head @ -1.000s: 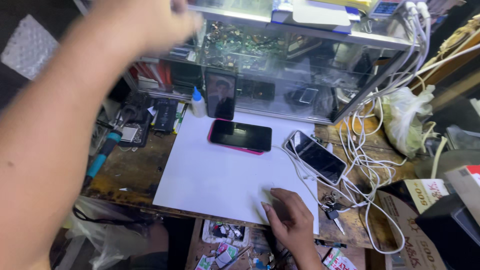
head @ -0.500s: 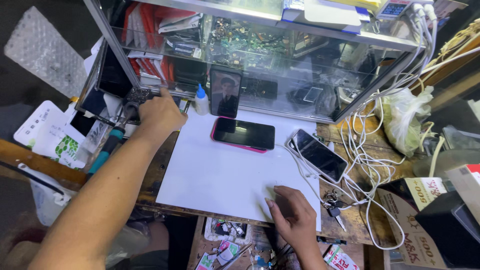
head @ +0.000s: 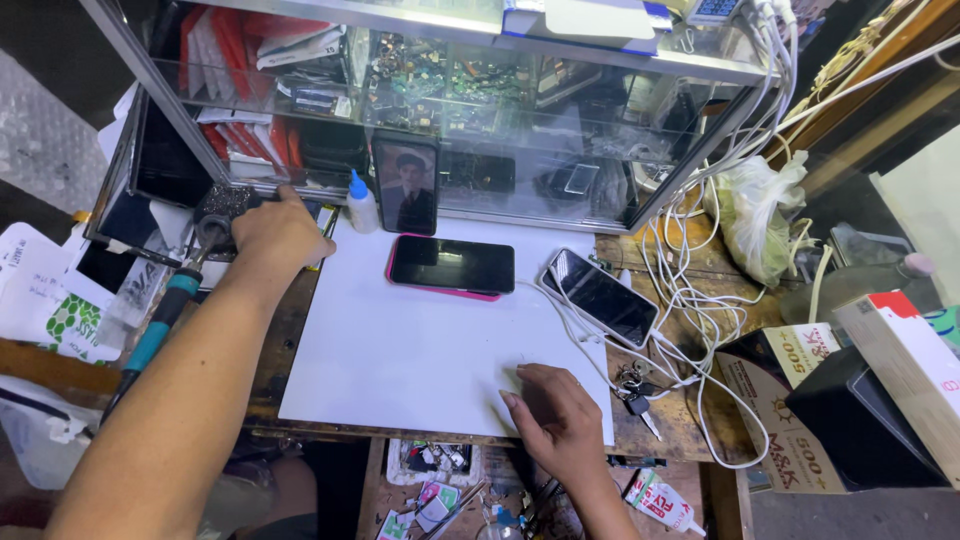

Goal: The person organizes a cluttered workbench, retrieves a stack of smartphone batteries, and then disassembles two smartphones. They remove the back covers and internal components, placing the parts on the table. The person handles various tools and electronic parts throughout the process.

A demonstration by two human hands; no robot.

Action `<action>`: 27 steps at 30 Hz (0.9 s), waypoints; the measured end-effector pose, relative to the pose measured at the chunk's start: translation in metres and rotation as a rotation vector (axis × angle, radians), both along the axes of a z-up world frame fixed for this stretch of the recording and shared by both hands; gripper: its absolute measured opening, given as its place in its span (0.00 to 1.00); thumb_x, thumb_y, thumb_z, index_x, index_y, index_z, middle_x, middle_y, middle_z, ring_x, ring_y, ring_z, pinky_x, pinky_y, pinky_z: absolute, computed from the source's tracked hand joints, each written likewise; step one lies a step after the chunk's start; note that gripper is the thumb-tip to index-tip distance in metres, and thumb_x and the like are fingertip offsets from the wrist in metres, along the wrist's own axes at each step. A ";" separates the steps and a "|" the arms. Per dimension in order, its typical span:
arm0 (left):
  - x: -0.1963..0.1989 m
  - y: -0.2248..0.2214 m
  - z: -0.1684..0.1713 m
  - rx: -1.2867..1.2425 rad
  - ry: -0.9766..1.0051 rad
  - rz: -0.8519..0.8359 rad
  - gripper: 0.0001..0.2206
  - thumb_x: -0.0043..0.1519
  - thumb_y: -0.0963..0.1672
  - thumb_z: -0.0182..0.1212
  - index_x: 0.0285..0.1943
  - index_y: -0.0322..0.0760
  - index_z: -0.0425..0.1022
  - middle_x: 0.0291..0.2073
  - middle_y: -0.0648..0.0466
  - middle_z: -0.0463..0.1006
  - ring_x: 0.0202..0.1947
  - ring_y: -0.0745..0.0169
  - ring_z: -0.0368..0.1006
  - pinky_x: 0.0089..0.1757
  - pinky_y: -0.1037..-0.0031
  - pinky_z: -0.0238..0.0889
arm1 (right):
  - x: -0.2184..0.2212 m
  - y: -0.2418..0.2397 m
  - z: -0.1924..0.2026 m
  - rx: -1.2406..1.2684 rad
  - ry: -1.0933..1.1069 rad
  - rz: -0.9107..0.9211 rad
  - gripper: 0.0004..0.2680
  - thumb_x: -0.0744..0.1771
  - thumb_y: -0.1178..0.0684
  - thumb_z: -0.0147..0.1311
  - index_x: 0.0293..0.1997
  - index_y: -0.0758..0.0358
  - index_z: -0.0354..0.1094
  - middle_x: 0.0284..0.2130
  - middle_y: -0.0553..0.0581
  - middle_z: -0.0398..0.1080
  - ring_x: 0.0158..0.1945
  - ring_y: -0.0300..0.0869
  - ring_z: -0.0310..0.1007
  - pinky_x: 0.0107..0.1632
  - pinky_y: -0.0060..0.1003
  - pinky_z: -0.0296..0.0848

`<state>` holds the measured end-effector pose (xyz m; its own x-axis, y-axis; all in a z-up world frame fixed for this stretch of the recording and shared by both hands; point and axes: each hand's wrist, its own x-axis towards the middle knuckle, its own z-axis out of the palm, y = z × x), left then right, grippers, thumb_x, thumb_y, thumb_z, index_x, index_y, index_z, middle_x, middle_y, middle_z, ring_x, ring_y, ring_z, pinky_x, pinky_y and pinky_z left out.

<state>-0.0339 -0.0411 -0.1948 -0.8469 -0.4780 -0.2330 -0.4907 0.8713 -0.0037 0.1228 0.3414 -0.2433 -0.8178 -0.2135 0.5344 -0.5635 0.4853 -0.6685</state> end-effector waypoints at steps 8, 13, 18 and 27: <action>0.000 0.003 -0.005 0.033 0.041 0.025 0.52 0.52 0.54 0.73 0.78 0.28 0.44 0.59 0.36 0.75 0.58 0.41 0.74 0.54 0.56 0.66 | 0.001 -0.001 0.005 0.007 -0.005 0.005 0.10 0.62 0.56 0.65 0.45 0.66 0.75 0.40 0.60 0.78 0.40 0.47 0.80 0.43 0.35 0.76; 0.005 0.005 -0.005 0.048 0.099 0.089 0.56 0.49 0.53 0.77 0.79 0.25 0.39 0.57 0.34 0.75 0.57 0.40 0.74 0.54 0.59 0.66 | 0.002 -0.003 0.006 -0.012 -0.054 -0.029 0.10 0.62 0.56 0.66 0.44 0.65 0.75 0.39 0.59 0.78 0.37 0.45 0.80 0.39 0.33 0.76; 0.005 0.015 -0.005 -0.052 0.142 0.073 0.53 0.48 0.55 0.77 0.74 0.24 0.45 0.56 0.37 0.76 0.58 0.45 0.72 0.50 0.61 0.69 | 0.001 -0.004 0.005 -0.006 0.033 -0.011 0.10 0.63 0.56 0.65 0.45 0.65 0.74 0.40 0.58 0.78 0.37 0.43 0.79 0.39 0.32 0.76; 0.012 0.012 0.004 0.065 0.212 0.047 0.44 0.48 0.50 0.77 0.67 0.25 0.54 0.51 0.34 0.79 0.52 0.39 0.77 0.50 0.57 0.71 | 0.002 -0.001 0.003 -0.034 -0.060 -0.033 0.09 0.62 0.56 0.65 0.44 0.65 0.75 0.38 0.57 0.78 0.32 0.41 0.79 0.33 0.31 0.75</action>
